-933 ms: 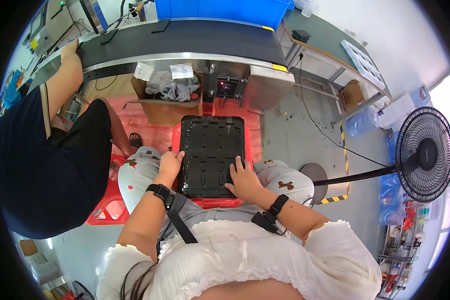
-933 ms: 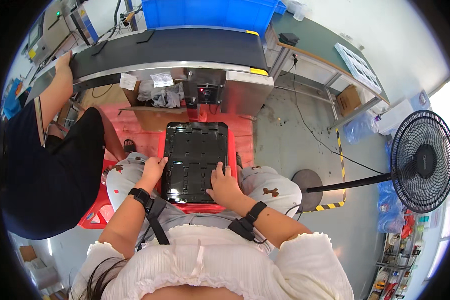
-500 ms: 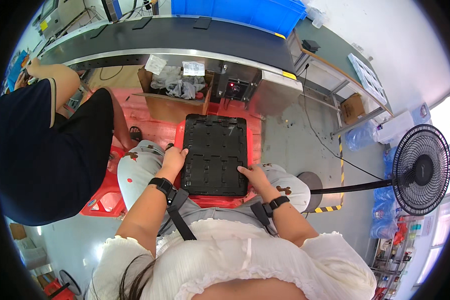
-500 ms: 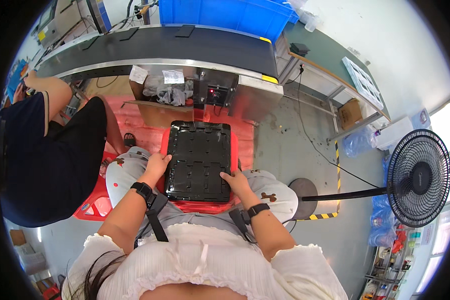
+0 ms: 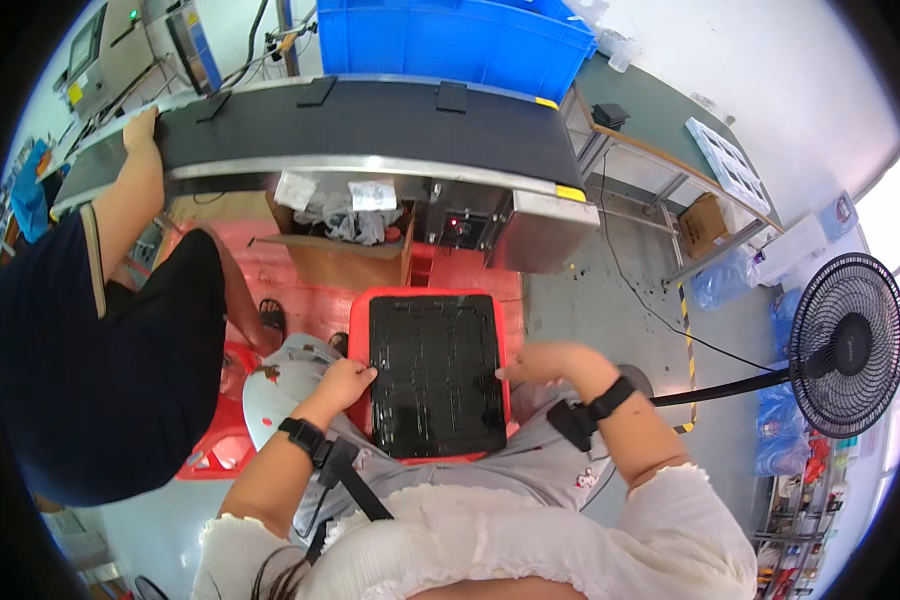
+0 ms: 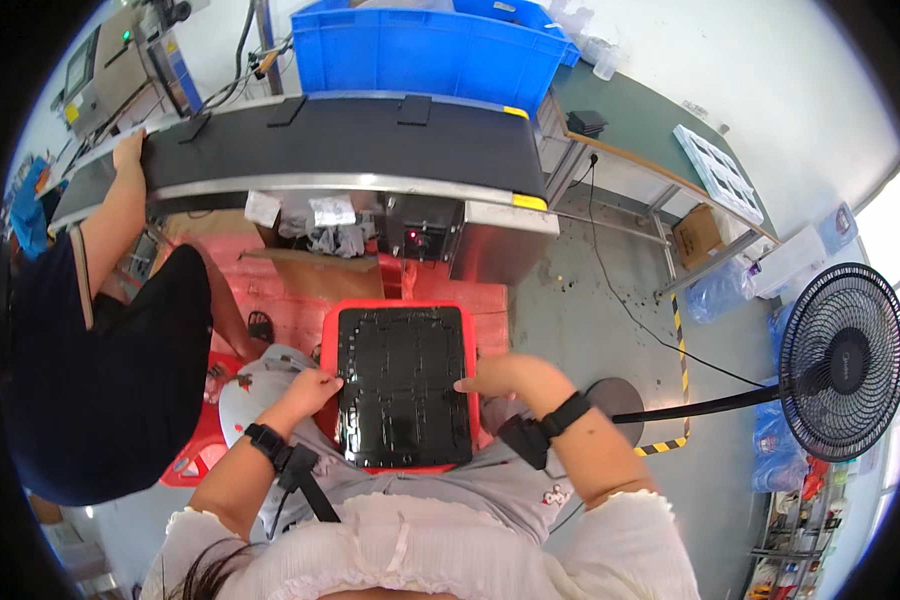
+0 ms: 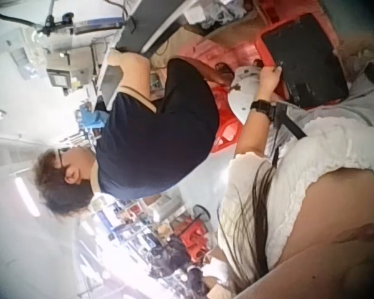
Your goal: Placing small electronic components from a conveyor belt into a plastic tray.
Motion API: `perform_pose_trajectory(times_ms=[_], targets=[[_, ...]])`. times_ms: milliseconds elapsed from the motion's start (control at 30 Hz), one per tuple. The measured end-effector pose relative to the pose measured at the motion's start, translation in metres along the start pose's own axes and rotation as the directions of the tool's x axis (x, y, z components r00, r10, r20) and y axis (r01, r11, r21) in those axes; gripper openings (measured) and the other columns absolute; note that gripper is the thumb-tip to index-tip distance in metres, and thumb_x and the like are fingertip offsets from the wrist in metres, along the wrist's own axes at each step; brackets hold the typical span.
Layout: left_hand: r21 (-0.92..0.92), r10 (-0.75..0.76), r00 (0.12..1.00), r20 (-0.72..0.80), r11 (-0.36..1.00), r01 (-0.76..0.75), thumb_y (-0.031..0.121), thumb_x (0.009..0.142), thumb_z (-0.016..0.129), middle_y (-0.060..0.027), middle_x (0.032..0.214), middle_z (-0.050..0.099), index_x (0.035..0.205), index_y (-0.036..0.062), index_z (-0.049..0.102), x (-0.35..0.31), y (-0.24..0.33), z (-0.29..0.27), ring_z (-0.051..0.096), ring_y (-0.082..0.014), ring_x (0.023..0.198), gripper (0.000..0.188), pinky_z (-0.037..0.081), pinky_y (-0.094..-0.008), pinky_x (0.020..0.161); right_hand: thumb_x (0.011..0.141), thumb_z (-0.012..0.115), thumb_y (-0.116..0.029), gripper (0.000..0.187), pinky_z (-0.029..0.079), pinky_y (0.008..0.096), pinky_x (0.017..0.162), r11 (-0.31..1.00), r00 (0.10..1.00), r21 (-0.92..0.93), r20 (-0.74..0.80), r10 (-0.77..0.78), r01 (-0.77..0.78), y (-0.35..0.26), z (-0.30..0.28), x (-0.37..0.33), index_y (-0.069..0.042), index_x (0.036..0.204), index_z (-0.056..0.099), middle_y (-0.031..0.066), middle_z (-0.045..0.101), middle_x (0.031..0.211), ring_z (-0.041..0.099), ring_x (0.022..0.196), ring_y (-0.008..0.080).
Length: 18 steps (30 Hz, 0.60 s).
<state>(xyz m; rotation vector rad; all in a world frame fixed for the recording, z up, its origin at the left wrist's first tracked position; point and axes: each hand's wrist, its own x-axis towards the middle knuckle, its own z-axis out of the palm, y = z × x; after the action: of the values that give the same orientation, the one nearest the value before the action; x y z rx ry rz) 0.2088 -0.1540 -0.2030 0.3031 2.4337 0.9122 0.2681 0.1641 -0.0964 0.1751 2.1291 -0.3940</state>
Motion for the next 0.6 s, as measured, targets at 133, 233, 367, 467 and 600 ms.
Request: perform_pose_trajectory(times_ms=[133,233,367,467,600], targets=[[-0.227,0.311,0.946,-0.095,0.918,-0.325,0.022,0.088,0.058,-0.0128,0.084,0.067,0.092,-0.0013,0.066,0.005,0.028,-0.073,0.064,-0.0228,0.079,0.025,0.049,-0.0356,0.069,0.086,0.062,-0.027,0.025,0.049,0.0286,0.066,0.827,0.820,-0.088,-0.106,-0.562,0.555,-0.027,-0.124,-0.074,-0.005,0.099,0.065,0.0036,0.067,0.085,0.061,0.074,0.0142],[-0.144,0.402,0.877,-0.265,0.882,-0.448,0.019,0.090,0.056,-0.0075,0.089,0.066,0.092,-0.0012,0.066,0.010,0.114,-0.158,0.061,-0.0150,0.079,0.023,0.048,-0.0305,0.066,0.079,0.067,-0.022,0.027,0.050,0.0295,0.075,0.798,0.712,0.050,-0.487,-0.506,0.601,-0.042,-0.200,-0.081,-0.003,0.098,0.065,0.0054,0.066,0.086,0.063,0.083,0.0161],[0.187,0.688,0.605,-0.400,0.708,-0.681,0.019,0.088,0.057,-0.0091,0.089,0.065,0.091,0.0003,0.066,0.088,0.197,-0.222,0.061,-0.0199,0.081,0.021,0.047,-0.0316,0.069,0.073,0.070,-0.018,0.046,0.044,0.0344,0.092,0.834,0.402,-0.284,-0.773,-0.491,0.474,-0.016,-0.284,-0.028,-0.005,0.115,0.059,0.0121,0.061,0.110,0.057,0.107,0.0248],[0.473,0.760,0.584,-0.286,0.642,-0.604,0.023,0.083,0.061,-0.0142,0.114,0.059,0.108,0.0064,0.063,0.155,0.208,-0.253,0.056,-0.0305,0.104,0.030,0.045,-0.0373,0.087,0.067,0.073,-0.019,0.072,0.036,0.0372,0.102,0.884,0.406,-0.355,-0.791,-0.458,0.304,-0.018,-0.313,0.020,-0.008,0.133,0.045,0.0152,0.050,0.129,0.045,0.122,0.0299],[0.678,0.798,0.565,-0.207,0.534,-0.505,0.030,0.078,0.066,-0.0163,0.139,0.040,0.131,0.0137,0.049,0.232,0.220,-0.240,0.037,-0.0335,0.128,0.058,0.033,-0.0406,0.104,0.057,0.079,-0.024,0.088,0.036,0.0366,0.101,0.972,0.778,-0.213,-0.625,-0.057,-0.100,-0.011,-0.332,0.032,-0.006,0.135,0.041,0.0160,0.045,0.136,0.042,0.125,0.0304]])
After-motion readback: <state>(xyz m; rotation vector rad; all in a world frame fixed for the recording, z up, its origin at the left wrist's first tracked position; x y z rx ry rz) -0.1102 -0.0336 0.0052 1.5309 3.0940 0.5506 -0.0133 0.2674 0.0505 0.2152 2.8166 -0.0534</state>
